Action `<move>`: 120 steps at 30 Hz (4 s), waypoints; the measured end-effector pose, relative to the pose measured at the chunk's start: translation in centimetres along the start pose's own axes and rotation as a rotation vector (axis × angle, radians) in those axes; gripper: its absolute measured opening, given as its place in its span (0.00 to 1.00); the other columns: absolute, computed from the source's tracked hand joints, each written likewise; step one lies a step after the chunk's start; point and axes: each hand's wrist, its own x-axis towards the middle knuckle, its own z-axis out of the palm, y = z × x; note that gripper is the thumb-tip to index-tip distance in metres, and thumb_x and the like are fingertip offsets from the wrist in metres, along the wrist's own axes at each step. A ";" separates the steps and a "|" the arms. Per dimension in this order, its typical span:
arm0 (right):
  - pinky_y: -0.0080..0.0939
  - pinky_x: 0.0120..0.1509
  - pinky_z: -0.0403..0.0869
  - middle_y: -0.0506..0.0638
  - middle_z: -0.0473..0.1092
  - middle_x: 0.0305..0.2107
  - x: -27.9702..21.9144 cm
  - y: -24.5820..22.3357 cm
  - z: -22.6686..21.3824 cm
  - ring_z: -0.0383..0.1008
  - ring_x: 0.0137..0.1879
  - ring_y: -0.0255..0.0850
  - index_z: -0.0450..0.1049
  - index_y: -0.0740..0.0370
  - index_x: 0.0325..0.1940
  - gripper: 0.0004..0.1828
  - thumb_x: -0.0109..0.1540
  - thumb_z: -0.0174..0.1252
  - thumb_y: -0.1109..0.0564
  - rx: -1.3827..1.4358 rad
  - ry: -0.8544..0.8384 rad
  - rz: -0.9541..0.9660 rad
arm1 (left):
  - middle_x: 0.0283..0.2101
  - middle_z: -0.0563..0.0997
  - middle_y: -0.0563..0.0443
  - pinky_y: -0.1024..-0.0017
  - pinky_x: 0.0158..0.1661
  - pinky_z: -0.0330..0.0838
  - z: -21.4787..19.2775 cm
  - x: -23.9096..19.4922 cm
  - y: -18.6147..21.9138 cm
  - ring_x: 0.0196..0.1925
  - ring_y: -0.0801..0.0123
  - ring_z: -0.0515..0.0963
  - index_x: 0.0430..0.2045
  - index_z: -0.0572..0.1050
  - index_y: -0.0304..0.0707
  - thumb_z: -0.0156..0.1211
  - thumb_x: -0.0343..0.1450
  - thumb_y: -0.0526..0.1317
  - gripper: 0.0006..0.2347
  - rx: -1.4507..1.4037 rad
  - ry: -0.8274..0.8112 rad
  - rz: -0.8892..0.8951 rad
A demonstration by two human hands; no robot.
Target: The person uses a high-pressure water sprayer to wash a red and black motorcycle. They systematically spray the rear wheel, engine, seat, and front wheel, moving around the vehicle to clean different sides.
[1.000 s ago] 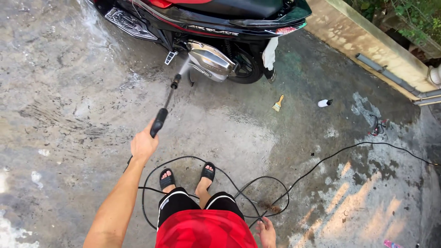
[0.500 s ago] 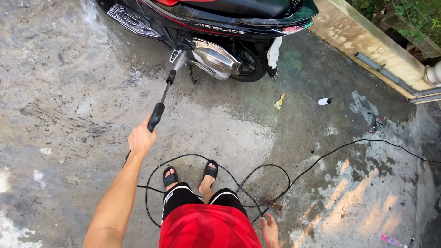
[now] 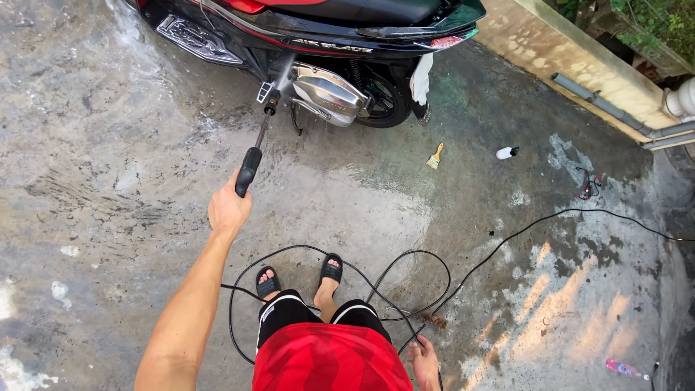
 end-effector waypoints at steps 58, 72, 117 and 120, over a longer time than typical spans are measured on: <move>0.45 0.47 0.79 0.57 0.78 0.49 -2.8 5.2 -0.6 0.79 0.49 0.45 0.62 0.61 0.71 0.25 0.69 0.50 0.58 0.234 0.126 0.121 | 0.35 0.83 0.34 0.48 0.44 0.75 9.6 -2.2 18.5 0.41 0.38 0.83 0.66 0.67 0.68 0.61 0.67 0.40 0.29 0.123 -0.205 0.352; 0.47 0.48 0.79 0.60 0.77 0.49 -3.0 9.7 0.7 0.78 0.49 0.47 0.61 0.64 0.71 0.25 0.69 0.49 0.60 0.410 0.175 0.194 | 0.35 0.83 0.32 0.47 0.45 0.75 13.3 -1.8 22.2 0.41 0.37 0.83 0.67 0.65 0.68 0.61 0.67 0.40 0.30 0.240 -0.254 0.442; 0.54 0.41 0.82 0.65 0.79 0.43 -15.1 16.3 16.1 0.83 0.43 0.55 0.61 0.63 0.72 0.29 0.65 0.54 0.62 0.434 0.422 0.372 | 0.37 0.83 0.37 0.49 0.43 0.75 5.6 14.6 9.5 0.40 0.40 0.82 0.69 0.65 0.72 0.63 0.65 0.38 0.33 0.139 -0.263 0.591; 0.51 0.45 0.82 0.68 0.80 0.41 -16.3 16.8 18.7 0.83 0.42 0.54 0.64 0.67 0.69 0.28 0.64 0.56 0.63 0.476 0.487 0.320 | 0.40 0.84 0.40 0.50 0.44 0.75 5.3 15.1 9.6 0.42 0.41 0.82 0.69 0.64 0.72 0.64 0.66 0.38 0.34 0.170 -0.277 0.633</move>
